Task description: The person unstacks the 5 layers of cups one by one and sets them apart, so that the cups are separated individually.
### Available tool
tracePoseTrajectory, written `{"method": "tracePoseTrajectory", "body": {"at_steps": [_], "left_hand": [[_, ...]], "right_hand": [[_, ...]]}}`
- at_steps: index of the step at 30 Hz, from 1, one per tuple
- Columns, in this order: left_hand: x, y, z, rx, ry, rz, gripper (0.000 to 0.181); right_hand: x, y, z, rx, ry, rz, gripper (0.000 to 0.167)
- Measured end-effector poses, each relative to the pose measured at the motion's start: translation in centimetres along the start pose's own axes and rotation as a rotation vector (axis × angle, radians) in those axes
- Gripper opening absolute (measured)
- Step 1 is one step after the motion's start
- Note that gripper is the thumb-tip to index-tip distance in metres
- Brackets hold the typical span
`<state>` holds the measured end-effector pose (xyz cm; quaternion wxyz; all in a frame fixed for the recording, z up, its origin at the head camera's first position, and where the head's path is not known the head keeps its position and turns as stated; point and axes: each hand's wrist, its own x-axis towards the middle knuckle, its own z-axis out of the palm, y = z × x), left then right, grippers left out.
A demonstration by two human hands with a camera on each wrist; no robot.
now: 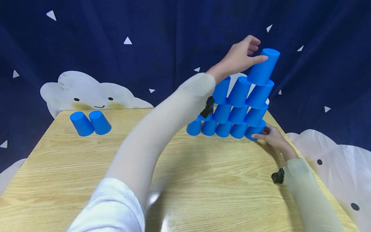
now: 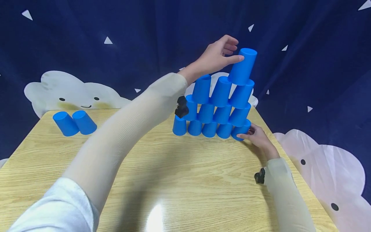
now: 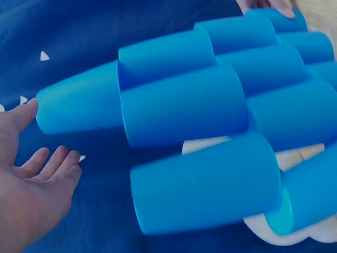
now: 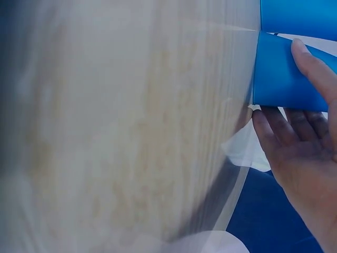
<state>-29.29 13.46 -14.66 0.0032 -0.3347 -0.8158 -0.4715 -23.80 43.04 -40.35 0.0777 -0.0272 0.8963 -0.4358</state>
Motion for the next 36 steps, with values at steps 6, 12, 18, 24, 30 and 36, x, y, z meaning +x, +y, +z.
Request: {"method": "tracePoseTrajectory", "body": {"at_steps": [6,12,18,24,30,36], "left_hand": [[0.9,0.8,1.1,-0.022,0.011,-0.021,0.062],[1.4,1.5,1.5,-0.007,-0.017,-0.011,0.062],[1.4,1.7,1.6,0.019,-0.033,-0.007,0.06],[1.4,1.7,1.6,0.026,-0.034,-0.006,0.06],[1.3,1.6,1.4,0.011,-0.026,0.013,0.061],[0.8,1.6,0.5,0.007,-0.005,0.041,0.061]], "right_hand": [[-0.2,-0.4,0.2,0.015,-0.004,-0.001,0.085],[-0.5,-0.7,0.0,-0.004,0.008,0.006,0.086],[-0.5,-0.7,0.1,0.006,0.002,0.001,0.086],[-0.5,-0.7,0.2,0.005,0.0,-0.011,0.085],[-0.4,-0.9,0.3,0.003,0.002,0.005,0.084],[-0.2,-0.8,0.3,-0.006,-0.005,0.0,0.081]]}}
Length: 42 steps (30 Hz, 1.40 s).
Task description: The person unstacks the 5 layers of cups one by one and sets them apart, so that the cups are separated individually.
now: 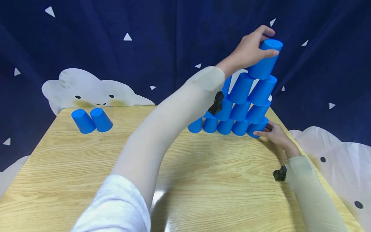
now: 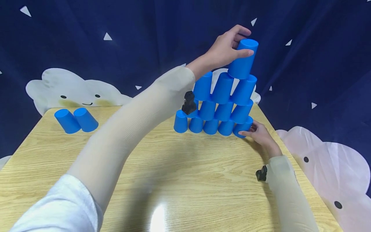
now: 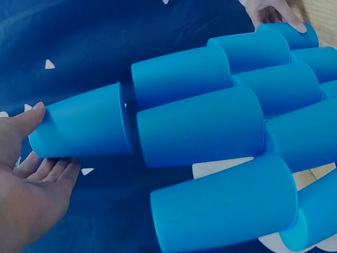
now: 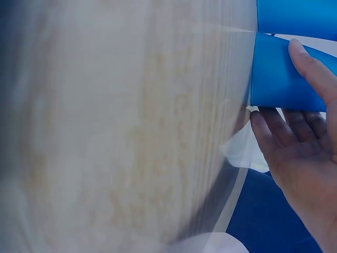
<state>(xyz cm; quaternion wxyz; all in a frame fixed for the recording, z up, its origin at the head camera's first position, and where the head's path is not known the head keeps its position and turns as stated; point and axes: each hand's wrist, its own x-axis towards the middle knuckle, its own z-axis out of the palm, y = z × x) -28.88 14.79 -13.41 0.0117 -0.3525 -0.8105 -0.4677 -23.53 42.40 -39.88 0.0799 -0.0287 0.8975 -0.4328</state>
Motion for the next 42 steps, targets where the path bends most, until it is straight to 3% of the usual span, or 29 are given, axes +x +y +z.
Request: {"method": "tracePoseTrajectory", "body": {"at_steps": [12,20,33,42], "left_hand": [[-2.6,-0.3,-3.6,-0.048,0.066,0.05,0.059],[-5.5,-1.7,-7.3,-0.042,0.094,0.033,0.06],[-10.7,-5.0,-13.3,0.033,0.139,-0.028,0.058],[-15.0,-8.0,-16.6,0.128,0.128,-0.144,0.059]], "right_hand": [[-0.4,0.0,-0.1,-0.001,0.006,-0.021,0.082],[-0.3,0.1,-0.1,-0.002,0.007,-0.012,0.083],[-0.3,0.2,-0.3,0.002,-0.002,-0.003,0.084],[-0.3,0.2,-0.3,0.003,-0.002,-0.004,0.084]]}}
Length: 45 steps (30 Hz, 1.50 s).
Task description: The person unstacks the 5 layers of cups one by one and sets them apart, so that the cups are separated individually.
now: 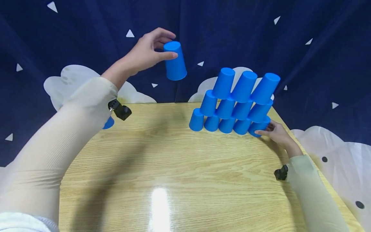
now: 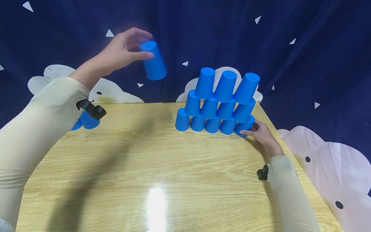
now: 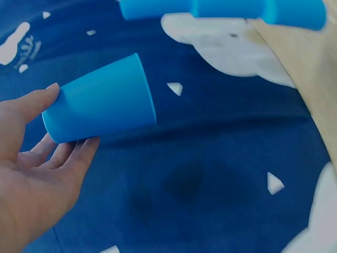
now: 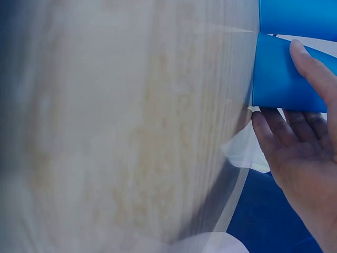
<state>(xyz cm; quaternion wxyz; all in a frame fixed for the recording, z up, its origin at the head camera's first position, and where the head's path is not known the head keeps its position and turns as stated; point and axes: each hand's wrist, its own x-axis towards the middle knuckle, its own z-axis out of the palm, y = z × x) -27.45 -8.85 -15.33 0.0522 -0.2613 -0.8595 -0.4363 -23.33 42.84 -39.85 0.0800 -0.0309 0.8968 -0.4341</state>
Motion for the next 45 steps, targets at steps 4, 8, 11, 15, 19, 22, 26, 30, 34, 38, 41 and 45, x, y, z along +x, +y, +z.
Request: {"method": "tracePoseTrajectory", "body": {"at_steps": [4,8,11,15,19,22,26,30,34,38,41,45], "left_hand": [[-1.3,-2.0,-1.0,0.069,-0.019,-0.046,0.06],[-2.5,-4.1,-1.8,0.118,-0.061,-0.085,0.061],[-3.3,-5.7,-2.2,0.146,-0.095,-0.112,0.06],[-4.4,-7.8,-2.8,0.182,-0.132,-0.153,0.058],[-5.5,-9.8,-3.1,0.203,-0.152,-0.193,0.056],[-6.4,-11.3,-3.3,0.217,-0.16,-0.215,0.055],[-7.4,-13.1,-3.3,0.247,-0.176,-0.244,0.054],[-8.1,-14.6,-3.2,0.299,-0.203,-0.257,0.053],[-8.8,-15.9,-3.0,0.345,-0.231,-0.242,0.053],[-9.5,-17.0,-2.8,0.377,-0.255,-0.223,0.051],[-9.9,-17.8,-2.7,0.404,-0.27,-0.209,0.05],[-10.4,-18.6,-2.8,0.43,-0.285,-0.19,0.05]], "right_hand": [[0.0,-0.1,-0.1,0.003,0.001,0.006,0.084],[0.0,-0.1,-0.1,0.008,0.0,0.009,0.086],[-0.1,0.0,-0.1,0.013,0.001,0.012,0.087],[-0.2,0.0,-0.1,0.01,0.002,0.017,0.087],[-0.3,0.0,-0.2,-0.002,0.0,0.016,0.085],[-0.4,0.1,-0.2,-0.008,-0.001,0.012,0.084],[-0.4,0.1,-0.1,-0.004,0.0,0.009,0.085],[-0.4,0.1,-0.1,0.009,0.001,0.006,0.086],[-0.4,0.1,-0.1,0.003,0.004,0.001,0.085],[-0.4,0.0,-0.1,-0.005,0.006,-0.002,0.084],[-0.4,-0.1,0.0,-0.003,0.004,-0.006,0.083],[-0.4,-0.1,0.0,0.004,0.002,-0.008,0.083]]}}
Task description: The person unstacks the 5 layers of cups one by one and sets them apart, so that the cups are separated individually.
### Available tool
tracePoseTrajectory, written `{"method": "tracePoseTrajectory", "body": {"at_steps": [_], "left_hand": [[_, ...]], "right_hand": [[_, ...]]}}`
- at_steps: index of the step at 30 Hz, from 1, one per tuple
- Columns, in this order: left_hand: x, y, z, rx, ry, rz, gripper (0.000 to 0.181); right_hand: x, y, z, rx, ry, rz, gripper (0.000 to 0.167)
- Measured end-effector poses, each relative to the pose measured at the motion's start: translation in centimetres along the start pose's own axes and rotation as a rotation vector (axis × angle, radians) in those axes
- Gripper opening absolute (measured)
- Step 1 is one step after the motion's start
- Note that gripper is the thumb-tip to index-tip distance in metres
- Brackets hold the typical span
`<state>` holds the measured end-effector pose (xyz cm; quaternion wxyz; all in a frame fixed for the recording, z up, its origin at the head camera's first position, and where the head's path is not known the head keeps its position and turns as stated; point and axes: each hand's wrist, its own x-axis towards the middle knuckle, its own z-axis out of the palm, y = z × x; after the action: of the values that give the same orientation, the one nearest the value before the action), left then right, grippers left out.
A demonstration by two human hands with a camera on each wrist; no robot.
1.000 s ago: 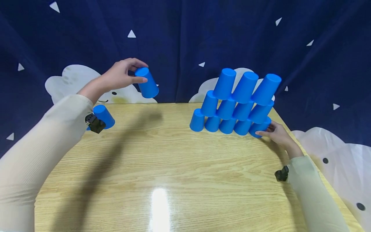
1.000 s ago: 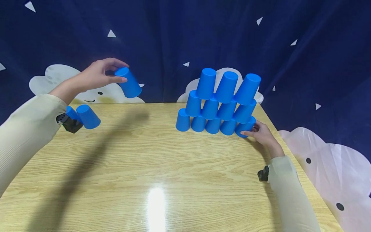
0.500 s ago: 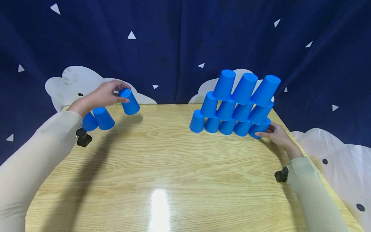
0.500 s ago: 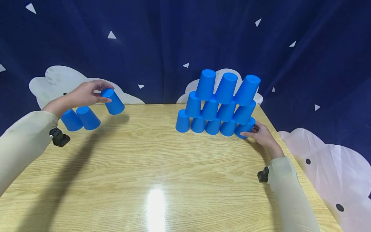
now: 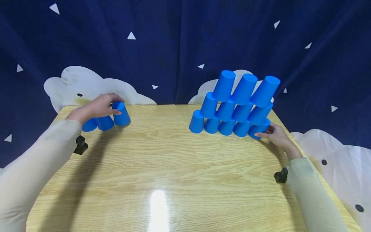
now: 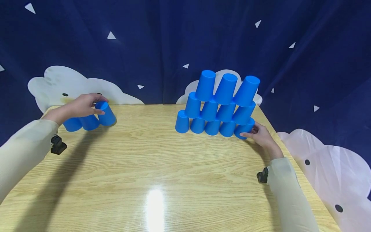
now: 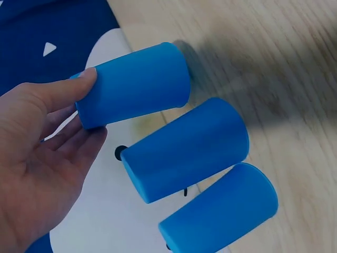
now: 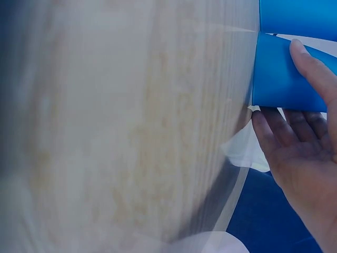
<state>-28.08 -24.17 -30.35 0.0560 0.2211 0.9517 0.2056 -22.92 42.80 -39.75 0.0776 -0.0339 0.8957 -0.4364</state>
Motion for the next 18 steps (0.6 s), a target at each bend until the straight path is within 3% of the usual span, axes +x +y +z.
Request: {"method": "tracePoseTrajectory", "body": {"at_steps": [5,18], "left_hand": [[-0.16,-0.46,0.27,0.016,0.003,0.019,0.049],[0.11,-0.64,0.6,0.046,-0.037,-0.009,0.049]], "right_hand": [[-0.07,-0.01,0.03,-0.001,0.004,0.001,0.083],[0.02,-0.05,-0.04,0.002,-0.001,0.007,0.082]]}}
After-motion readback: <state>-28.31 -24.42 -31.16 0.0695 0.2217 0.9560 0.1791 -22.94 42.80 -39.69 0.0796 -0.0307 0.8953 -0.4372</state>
